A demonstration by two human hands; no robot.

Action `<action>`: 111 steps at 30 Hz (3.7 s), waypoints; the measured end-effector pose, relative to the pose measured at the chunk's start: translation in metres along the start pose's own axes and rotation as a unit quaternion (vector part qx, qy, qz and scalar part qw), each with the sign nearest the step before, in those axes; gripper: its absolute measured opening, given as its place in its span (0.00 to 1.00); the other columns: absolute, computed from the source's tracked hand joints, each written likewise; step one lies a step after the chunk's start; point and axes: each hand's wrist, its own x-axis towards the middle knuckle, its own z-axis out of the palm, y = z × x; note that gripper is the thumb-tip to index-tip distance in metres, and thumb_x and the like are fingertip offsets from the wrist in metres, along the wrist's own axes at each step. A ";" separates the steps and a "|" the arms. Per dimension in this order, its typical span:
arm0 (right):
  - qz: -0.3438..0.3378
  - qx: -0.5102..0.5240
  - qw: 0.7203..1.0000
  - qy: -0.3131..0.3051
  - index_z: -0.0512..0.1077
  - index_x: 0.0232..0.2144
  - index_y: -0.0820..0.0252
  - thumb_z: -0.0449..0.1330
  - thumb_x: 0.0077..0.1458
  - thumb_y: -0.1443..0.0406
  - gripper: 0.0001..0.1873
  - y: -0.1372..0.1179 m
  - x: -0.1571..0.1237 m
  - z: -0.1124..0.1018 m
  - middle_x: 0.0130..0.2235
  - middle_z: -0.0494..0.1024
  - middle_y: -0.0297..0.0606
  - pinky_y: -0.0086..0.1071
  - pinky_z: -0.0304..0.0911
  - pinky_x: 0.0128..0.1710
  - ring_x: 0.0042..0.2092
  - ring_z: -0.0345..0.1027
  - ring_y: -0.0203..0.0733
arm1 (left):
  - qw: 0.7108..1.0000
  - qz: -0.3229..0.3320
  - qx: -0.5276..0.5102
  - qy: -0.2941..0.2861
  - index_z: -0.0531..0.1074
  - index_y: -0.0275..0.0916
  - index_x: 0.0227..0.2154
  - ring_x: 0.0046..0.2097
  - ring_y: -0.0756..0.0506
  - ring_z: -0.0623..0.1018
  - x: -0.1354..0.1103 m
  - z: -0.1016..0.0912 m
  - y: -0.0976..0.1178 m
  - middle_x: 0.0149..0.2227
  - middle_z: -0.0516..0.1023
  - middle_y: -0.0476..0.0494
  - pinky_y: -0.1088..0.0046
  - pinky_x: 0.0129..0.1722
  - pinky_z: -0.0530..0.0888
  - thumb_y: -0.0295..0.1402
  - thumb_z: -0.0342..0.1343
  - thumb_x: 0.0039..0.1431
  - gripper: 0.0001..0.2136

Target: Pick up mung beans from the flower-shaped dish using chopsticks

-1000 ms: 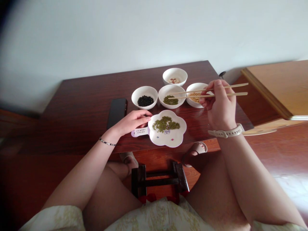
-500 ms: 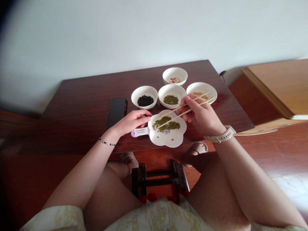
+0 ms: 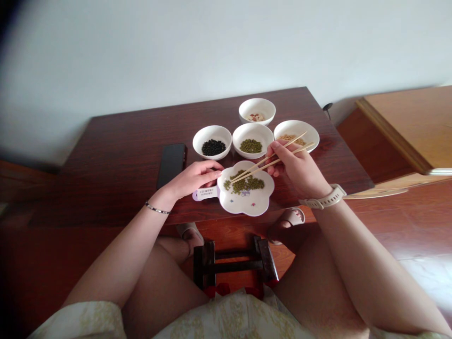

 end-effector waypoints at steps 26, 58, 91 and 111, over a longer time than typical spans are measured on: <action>-0.010 0.000 1.000 0.001 0.83 0.36 0.51 0.81 0.75 0.37 0.29 -0.001 -0.006 0.006 0.34 0.83 0.38 0.32 0.70 0.24 0.29 0.72 0.38 | 1.000 -0.004 -0.025 0.001 0.85 0.36 0.57 0.33 0.47 0.73 0.001 0.003 0.007 0.32 0.76 0.52 0.72 0.33 0.68 0.48 0.72 0.81 0.19; -0.004 0.003 1.000 0.002 0.85 0.34 0.51 0.84 0.69 0.35 0.31 -0.005 -0.003 0.004 0.34 0.84 0.39 0.35 0.69 0.23 0.29 0.72 0.40 | 1.000 -0.009 -0.028 0.001 0.85 0.36 0.57 0.36 0.46 0.74 0.002 0.003 0.006 0.36 0.79 0.49 0.71 0.37 0.69 0.52 0.75 0.80 0.22; 0.000 -0.001 1.000 0.009 0.83 0.37 0.50 0.82 0.73 0.37 0.29 -0.009 -0.010 0.013 0.35 0.85 0.38 0.34 0.71 0.23 0.28 0.72 0.38 | 1.000 -0.005 -0.017 -0.007 0.85 0.35 0.60 0.35 0.47 0.74 0.001 0.001 0.005 0.35 0.79 0.50 0.70 0.36 0.67 0.50 0.72 0.83 0.21; -0.004 -0.007 1.000 -0.001 0.84 0.36 0.50 0.83 0.72 0.36 0.30 -0.008 -0.010 0.014 0.36 0.85 0.40 0.35 0.71 0.24 0.30 0.73 0.40 | 1.000 0.003 -0.018 -0.004 0.86 0.35 0.60 0.35 0.47 0.74 0.003 0.002 0.002 0.35 0.80 0.49 0.70 0.35 0.67 0.49 0.72 0.84 0.20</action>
